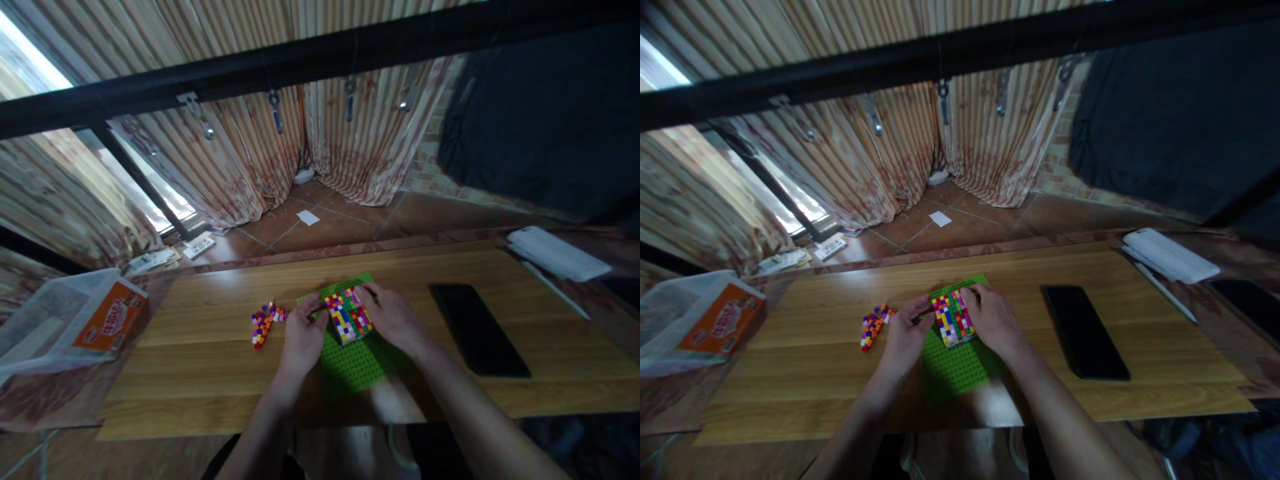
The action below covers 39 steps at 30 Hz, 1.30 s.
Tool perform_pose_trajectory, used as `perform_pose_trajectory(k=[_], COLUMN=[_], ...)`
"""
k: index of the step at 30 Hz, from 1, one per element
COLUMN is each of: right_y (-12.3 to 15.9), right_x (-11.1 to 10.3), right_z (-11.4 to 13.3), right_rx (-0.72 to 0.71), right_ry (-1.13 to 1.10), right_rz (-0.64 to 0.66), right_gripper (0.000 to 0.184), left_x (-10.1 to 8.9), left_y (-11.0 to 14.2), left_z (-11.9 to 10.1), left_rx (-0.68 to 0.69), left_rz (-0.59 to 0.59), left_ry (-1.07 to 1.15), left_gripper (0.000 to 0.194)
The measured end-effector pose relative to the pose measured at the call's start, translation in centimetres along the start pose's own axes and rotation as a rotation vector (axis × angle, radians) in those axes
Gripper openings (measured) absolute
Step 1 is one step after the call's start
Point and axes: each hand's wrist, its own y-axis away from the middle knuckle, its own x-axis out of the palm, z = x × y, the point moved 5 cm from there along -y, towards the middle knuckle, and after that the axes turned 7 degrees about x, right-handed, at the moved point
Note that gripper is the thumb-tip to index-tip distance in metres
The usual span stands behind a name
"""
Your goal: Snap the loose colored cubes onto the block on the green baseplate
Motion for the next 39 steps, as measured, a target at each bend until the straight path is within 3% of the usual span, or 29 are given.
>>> perform_pose_trajectory(k=[6, 13, 16, 18, 20, 22, 24, 28, 31, 33, 35, 39], right_y=[0.4, -1.0, -0.8, 0.2, 1.5, 2.9, 4.0, 4.6, 4.0, 3.6, 3.5, 3.3], right_x=[1.6, 1.2, 0.1, -0.6, -0.3, 1.6, 4.6, 10.9, 14.0, 15.4, 16.2, 16.5], right_z=[1.4, 0.6, 1.3, 2.8, 4.9, 7.4, 9.8, 12.6, 13.5, 14.0, 14.3, 14.4], right_rx=[0.057, -0.039, -0.103, -0.181, -0.314, -0.446, -0.548, -0.537, -0.458, -0.459, -0.492, -0.536], right_ry=[0.073, 0.126, 0.113, 0.048, -0.057, -0.139, -0.158, -0.014, 0.117, 0.186, 0.225, 0.191], right_rz=[-0.111, -0.162, -0.303, -0.431, -0.473, -0.385, -0.221, -0.02, 0.032, 0.053, 0.048, 0.011], right_gripper=[0.046, 0.048, 0.048, 0.046, 0.042, 0.038, 0.04, 0.065, 0.081, 0.081, 0.072, 0.037], left_x=[0.5, 1.4, -0.3, -2.4, -5.3, -8.5, -11.3, -14.8, -16.1, -16.6, -17.0, -16.8], left_y=[-0.7, -1.2, -1.2, -1.4, -1.5, -1.6, -1.7, -1.3, -0.7, -0.4, -0.3, -0.4], left_z=[0.2, 1.0, 0.0, -1.2, -2.1, -2.7, -3.3, -3.4, -3.3, -3.3, -3.2, -3.1], left_rx=[0.006, 0.056, 0.043, 0.022, -0.087, -0.161, -0.18, -0.211, -0.222, -0.231, -0.24, -0.259], left_rz=[-0.052, -0.104, -0.186, -0.228, -0.322, -0.478, -0.554, -0.638, -0.662, -0.66, -0.65, -0.621], left_ry=[0.058, 0.114, 0.167, 0.237, 0.457, 0.675, 0.728, 0.786, 0.811, 0.822, 0.83, 0.833], left_gripper=[0.028, 0.028, 0.016, 0.01, 0.014, 0.009, 0.004, 0.013, 0.018, 0.018, 0.016, 0.012])
